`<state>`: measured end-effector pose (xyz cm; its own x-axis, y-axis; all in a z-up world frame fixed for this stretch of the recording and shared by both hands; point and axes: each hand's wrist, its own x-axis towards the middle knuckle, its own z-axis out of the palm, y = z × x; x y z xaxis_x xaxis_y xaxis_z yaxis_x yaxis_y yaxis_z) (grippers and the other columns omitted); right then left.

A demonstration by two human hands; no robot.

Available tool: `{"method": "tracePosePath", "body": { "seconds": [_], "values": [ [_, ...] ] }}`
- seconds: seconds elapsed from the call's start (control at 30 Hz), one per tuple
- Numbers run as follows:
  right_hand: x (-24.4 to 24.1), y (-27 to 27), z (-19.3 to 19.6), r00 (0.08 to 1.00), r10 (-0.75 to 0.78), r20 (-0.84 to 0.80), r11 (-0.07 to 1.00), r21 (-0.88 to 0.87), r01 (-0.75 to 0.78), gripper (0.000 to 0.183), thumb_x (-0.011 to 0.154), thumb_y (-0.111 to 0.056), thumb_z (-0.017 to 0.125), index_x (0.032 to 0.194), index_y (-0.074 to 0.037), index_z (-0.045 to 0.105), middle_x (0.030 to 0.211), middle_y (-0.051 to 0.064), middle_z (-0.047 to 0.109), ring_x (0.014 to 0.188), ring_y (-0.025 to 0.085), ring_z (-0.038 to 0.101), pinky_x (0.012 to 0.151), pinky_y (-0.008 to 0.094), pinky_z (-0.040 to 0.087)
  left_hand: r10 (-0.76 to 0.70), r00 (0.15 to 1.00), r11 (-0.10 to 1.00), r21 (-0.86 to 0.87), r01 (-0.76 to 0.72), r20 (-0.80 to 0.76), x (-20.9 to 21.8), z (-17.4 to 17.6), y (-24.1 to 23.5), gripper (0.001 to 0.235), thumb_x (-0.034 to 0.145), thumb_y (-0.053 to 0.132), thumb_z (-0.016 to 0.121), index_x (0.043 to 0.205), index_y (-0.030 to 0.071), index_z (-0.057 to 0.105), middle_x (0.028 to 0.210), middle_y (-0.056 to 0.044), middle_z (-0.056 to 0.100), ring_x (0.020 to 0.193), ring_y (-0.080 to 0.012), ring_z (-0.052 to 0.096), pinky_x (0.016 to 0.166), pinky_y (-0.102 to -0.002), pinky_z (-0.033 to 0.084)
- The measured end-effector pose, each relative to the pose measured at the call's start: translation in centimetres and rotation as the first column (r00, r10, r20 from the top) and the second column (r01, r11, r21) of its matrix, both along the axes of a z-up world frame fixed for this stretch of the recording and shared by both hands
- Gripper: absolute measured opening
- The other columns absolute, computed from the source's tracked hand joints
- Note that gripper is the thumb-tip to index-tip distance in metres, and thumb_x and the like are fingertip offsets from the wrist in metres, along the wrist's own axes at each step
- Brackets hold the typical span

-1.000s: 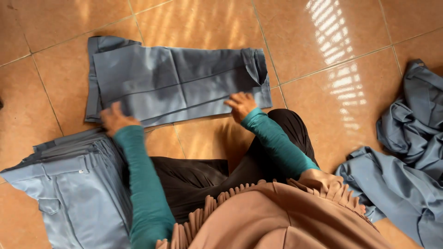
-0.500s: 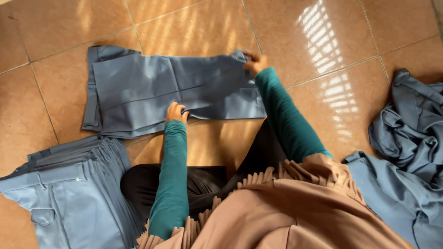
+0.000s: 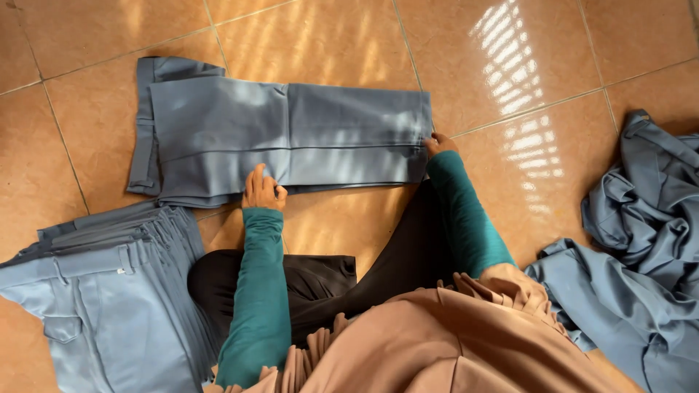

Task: The person sits on a tiled floor and folds several pairs of light blue trousers by hand. They smooth out each pair, fold the legs together, and then fold the garment into a compact rectangle before stacking it with the others.

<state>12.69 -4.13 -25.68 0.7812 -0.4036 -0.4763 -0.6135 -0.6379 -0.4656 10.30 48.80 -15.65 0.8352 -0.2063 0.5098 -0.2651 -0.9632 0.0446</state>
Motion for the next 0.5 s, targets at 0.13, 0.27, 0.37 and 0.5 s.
{"method": "tracePosePath", "body": {
  "seconds": [0.13,0.27,0.37,0.5],
  "values": [
    [0.7,6.0,12.7,0.996,-0.083,-0.032,0.996,0.015,0.083,0.099,0.079,-0.078,0.070,0.143,-0.003,0.059,0.135,0.026,0.063,0.129,0.041,0.058,0.112,0.051,0.043,-0.052,0.996,0.997,-0.060,0.057,0.077,-0.8,-0.5,-0.1,0.018,0.073,0.025,0.069,0.079,0.020,0.053,0.132,-0.002,0.066,0.115,-0.0213,0.065,0.079,-0.036,0.058],
    [3.3,7.2,9.0,0.981,-0.137,-0.140,0.987,0.066,0.147,0.101,0.066,-0.050,0.093,0.150,-0.014,0.049,0.144,0.018,0.059,0.130,0.043,0.057,0.111,0.058,0.044,0.114,0.987,0.962,-0.262,-0.082,0.110,0.4,1.4,-0.2,0.013,0.078,0.021,0.073,0.085,0.020,0.063,0.133,0.000,0.065,0.107,-0.0163,0.071,0.072,-0.030,0.063],
    [4.8,8.9,10.6,0.899,-0.329,0.290,0.785,0.612,0.090,0.061,0.063,-0.006,0.091,0.120,-0.008,0.069,0.106,0.018,0.074,0.106,0.035,0.070,0.093,0.046,0.053,0.123,0.973,0.828,-0.561,0.008,0.195,2.7,4.2,0.5,0.016,0.077,0.005,0.073,0.089,0.013,0.066,0.128,-0.007,0.067,0.109,-0.0233,0.072,0.076,-0.027,0.065],
    [5.1,2.0,6.2,0.674,-0.263,0.690,0.852,0.494,-0.173,0.088,0.058,-0.002,0.104,0.136,-0.013,0.063,0.120,0.018,0.069,0.111,0.034,0.066,0.098,0.047,0.054,0.080,0.960,0.784,-0.612,0.106,0.270,0.5,6.8,-1.2,0.016,0.076,-0.001,0.073,0.088,0.009,0.068,0.127,-0.013,0.066,0.109,-0.0287,0.072,0.087,-0.035,0.065]
  ]
}}
